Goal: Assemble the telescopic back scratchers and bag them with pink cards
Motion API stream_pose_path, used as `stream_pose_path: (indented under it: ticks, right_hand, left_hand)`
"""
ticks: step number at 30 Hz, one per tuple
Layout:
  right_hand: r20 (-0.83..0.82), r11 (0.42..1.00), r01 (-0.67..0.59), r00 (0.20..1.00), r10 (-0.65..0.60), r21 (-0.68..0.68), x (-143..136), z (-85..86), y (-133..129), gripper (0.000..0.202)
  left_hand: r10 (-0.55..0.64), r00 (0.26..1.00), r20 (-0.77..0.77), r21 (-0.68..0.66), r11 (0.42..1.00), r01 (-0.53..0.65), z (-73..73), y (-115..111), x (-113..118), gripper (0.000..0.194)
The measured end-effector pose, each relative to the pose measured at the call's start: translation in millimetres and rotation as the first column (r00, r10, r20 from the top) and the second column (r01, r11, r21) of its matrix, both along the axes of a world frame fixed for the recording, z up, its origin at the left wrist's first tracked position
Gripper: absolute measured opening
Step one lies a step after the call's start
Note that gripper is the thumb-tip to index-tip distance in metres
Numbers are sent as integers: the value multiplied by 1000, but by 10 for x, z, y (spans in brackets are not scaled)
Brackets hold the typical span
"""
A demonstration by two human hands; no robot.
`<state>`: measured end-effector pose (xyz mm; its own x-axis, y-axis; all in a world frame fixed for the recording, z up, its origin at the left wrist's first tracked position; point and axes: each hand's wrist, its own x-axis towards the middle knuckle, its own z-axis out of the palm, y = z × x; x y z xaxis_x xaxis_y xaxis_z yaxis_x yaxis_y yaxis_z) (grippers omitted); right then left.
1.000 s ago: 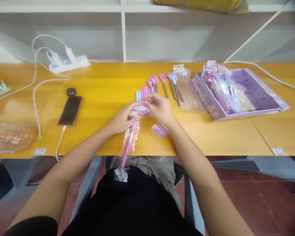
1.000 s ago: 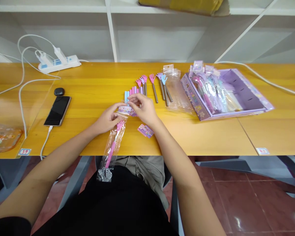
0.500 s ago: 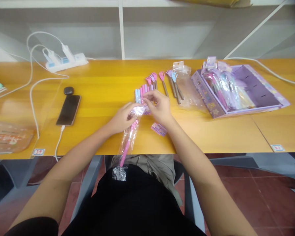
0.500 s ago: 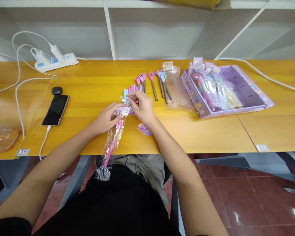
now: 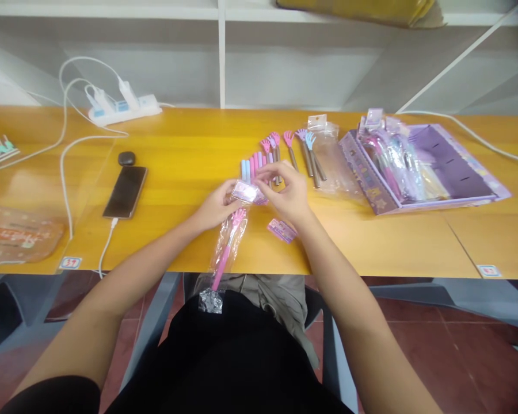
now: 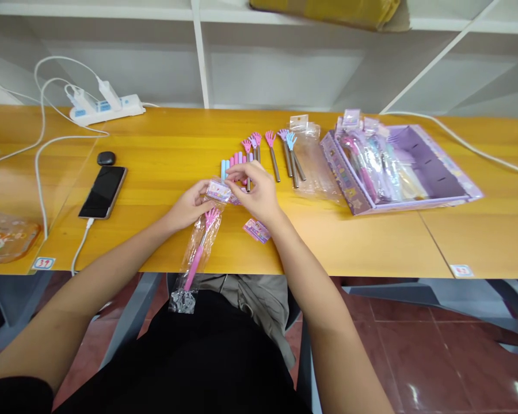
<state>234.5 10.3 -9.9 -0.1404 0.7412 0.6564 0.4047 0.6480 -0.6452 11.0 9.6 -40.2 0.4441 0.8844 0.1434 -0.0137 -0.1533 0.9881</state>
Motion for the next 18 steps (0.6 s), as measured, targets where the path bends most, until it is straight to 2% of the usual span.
stream_pose_path:
  ticks: [3, 6, 14, 18]
  right_hand:
    - [83, 998, -58, 995, 58, -11, -31, -20, -17, 10]
    - [144, 996, -81, 986, 84, -21, -57, -73, 0, 9]
    - [176, 986, -159, 973, 149, 44, -53, -83, 7, 7]
    - [162, 985, -172, 971, 173, -26, -85, -71, -11, 7]
  left_hand:
    - [7, 1000, -1, -9, 1000, -7, 2, 25, -9, 39]
    - [21, 1000, -5, -21, 1000, -21, 6, 24, -15, 34]
    - [79, 997, -18, 12, 997, -79, -26, 16, -35, 41]
    - [104, 994, -41, 52, 993, -102, 4, 22, -47, 47]
